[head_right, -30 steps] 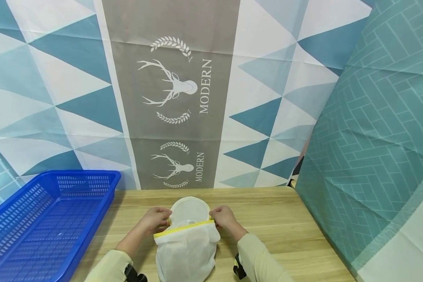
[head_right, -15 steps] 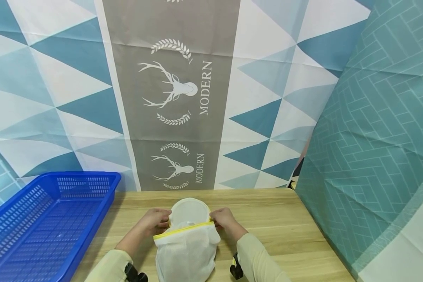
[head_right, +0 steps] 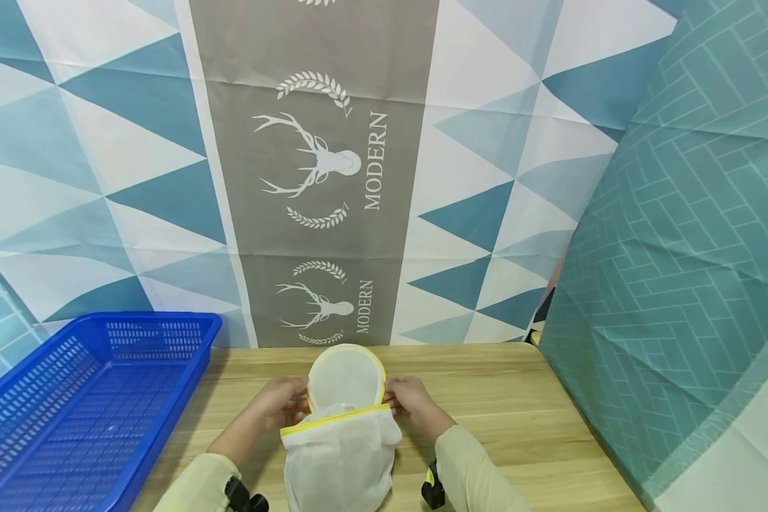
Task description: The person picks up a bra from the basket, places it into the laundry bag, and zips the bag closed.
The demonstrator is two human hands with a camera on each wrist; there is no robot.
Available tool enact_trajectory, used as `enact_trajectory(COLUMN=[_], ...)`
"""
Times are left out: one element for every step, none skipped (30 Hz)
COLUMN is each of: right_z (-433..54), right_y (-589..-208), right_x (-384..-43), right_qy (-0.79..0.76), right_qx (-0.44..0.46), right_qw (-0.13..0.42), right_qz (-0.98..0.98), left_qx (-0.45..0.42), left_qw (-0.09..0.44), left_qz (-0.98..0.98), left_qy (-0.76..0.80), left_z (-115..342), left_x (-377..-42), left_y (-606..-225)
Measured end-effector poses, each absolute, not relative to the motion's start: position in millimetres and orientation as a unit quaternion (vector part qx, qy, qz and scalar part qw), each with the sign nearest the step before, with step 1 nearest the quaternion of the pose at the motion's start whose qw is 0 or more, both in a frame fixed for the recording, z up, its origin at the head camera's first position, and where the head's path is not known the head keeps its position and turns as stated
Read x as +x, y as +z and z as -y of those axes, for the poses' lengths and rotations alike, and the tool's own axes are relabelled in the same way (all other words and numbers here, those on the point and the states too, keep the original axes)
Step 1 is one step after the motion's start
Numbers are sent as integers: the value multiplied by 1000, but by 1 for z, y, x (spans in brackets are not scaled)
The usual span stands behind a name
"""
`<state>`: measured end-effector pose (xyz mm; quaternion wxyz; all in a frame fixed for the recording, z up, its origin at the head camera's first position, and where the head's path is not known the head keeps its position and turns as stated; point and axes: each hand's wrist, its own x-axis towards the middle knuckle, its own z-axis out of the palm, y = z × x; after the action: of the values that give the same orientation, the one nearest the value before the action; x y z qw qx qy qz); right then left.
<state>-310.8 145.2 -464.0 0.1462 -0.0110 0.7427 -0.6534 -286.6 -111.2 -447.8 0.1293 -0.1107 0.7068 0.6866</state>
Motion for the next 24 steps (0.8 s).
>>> enact_trajectory(right_z=[-146, -147, -147, -147, -147, -147, -146, -146, -146, -145, -145, -145, -145, -145, -145, -145, -145, -145, -145, -146, -146, -146, -146, -147], right_y=[-462, -461, -459, -457, -456, -454, -453, -452, -451, -450, -449, -448, -447, -446, -445, -445, -444, -443, -443, -442, -442, -441, -440, -439], right_x=[-310, -308, -307, -307, -306, -306, -306, -307, -307, -306, -306, -305, -305, -304, -303, -303, -302, -301, -301, -300, -299, -298, -296, -295], right_qy=[-653, -653, -651, -650, -649, -648, -643, -642, -641, -640, -639, -638, -638, -638, -638, -636, -635, -633, -631, -628, -626, -624, -621, -619], right_qx=[-19, -25, -32, -30, -29, -25, -12, -10, -8, -5, -6, -6, -8, -10, -11, -12, -15, -16, -19, -21, -25, -29, -32, -35], right_qw=[143, 141, 137, 135, 133, 132, 129, 127, 125, 124, 124, 123, 123, 124, 124, 123, 122, 119, 118, 116, 115, 113, 113, 113], right_qz=[-743, -744, -746, -747, -749, -750, -755, -756, -757, -758, -759, -760, -760, -760, -760, -761, -763, -765, -766, -769, -771, -773, -775, -776], left_qx=[-109, -107, -104, -103, -101, -98, -96, -96, -95, -94, -94, -93, -93, -92, -91, -91, -90, -89, -89, -89, -89, -87, -87, -86], left_qw=[129, 130, 129, 129, 128, 127, 126, 125, 123, 123, 121, 120, 119, 118, 117, 116, 115, 116, 116, 116, 117, 117, 118, 118], left_qz=[-706, -705, -704, -704, -703, -704, -704, -703, -704, -705, -706, -706, -706, -707, -709, -708, -708, -708, -708, -708, -708, -709, -710, -711], left_qy=[688, 689, 690, 691, 692, 692, 692, 693, 693, 692, 691, 691, 691, 691, 690, 691, 691, 691, 691, 691, 690, 690, 689, 688], left_z=[111, 112, 112, 112, 113, 113, 113, 114, 114, 114, 115, 115, 116, 116, 117, 117, 117, 118, 118, 118, 119, 119, 120, 120], left_x=[-287, -287, -287, -287, -287, -287, -288, -288, -288, -288, -288, -288, -287, -287, -287, -286, -286, -285, -285, -284, -284, -283, -282, -282], left_y=[-448, -448, -448, -448, -448, -448, -449, -449, -449, -449, -450, -450, -450, -450, -450, -450, -450, -450, -449, -450, -449, -449, -448, -448])
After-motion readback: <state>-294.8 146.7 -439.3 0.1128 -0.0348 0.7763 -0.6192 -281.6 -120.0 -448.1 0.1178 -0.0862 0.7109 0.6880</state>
